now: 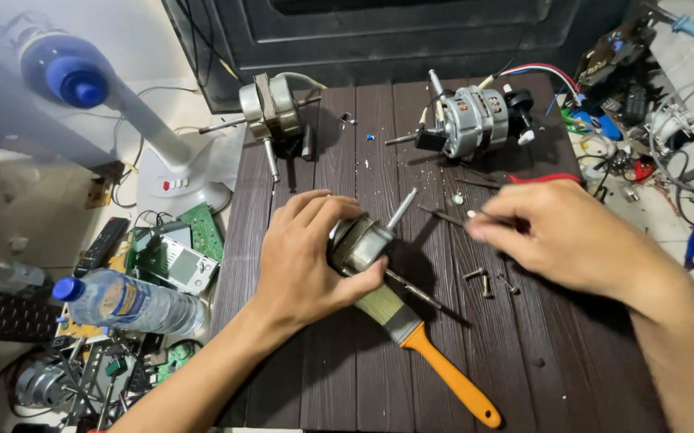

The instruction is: Disassembling an electric motor using a screwdriver and pliers on a workbench

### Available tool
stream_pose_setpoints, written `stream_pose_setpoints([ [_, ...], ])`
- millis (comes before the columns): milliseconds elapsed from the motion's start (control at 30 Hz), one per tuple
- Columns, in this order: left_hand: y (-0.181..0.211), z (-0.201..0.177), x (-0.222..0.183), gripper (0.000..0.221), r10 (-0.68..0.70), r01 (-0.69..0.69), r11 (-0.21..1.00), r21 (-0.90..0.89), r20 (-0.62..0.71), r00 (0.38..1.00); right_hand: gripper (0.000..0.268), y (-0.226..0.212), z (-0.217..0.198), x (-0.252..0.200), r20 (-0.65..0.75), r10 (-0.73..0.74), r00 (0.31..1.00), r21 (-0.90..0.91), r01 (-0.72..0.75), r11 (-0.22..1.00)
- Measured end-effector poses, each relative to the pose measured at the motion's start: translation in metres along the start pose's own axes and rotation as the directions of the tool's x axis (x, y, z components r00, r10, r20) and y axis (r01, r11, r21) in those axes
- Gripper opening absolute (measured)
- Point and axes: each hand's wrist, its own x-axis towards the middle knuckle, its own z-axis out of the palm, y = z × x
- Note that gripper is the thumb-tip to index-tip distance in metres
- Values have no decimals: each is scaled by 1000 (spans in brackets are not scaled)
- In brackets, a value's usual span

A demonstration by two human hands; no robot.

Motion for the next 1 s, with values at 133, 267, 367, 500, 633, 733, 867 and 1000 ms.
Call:
stream_pose_setpoints([
  [133, 0, 0, -1, 49, 4, -4, 1000, -2, -8, 1000, 19, 9, 14, -12, 92, 121, 988, -82, -114, 990],
  [267, 4, 0, -4, 52, -13, 15, 998, 65, -28, 1000, 21, 19, 29, -14, 124, 72, 990, -72, -64, 995],
  [367, 7, 4, -9, 56, -37, 41, 994, 103, -39, 999, 19, 13, 33, -15, 126, 66, 990, -82, -56, 995],
  [500, 13, 3, -12, 71, -56, 63, 989, 137, -55, 997, 14, 17, 35, -5, 177, 31, 984, -133, -7, 991],
  [633, 13, 1, -11, 83, -65, 72, 988, 135, -58, 996, 9, 4, 28, 8, 90, -109, 990, -21, 112, 994],
  [733, 14, -4, -7, 84, -53, 62, 994, 91, -93, 994, 10, -14, 23, 15, -61, -148, 987, 213, 157, 964],
  [867, 10, -13, -3, 57, -51, 55, 998, 26, -129, 990, 13, -28, 36, 26, -118, -148, 982, 630, 189, 753],
  [1000, 6, -12, -1, 41, 25, -26, 1000, -1, -236, 971, 23, -42, 52, 37, -91, -252, 963, 861, 203, 466],
])
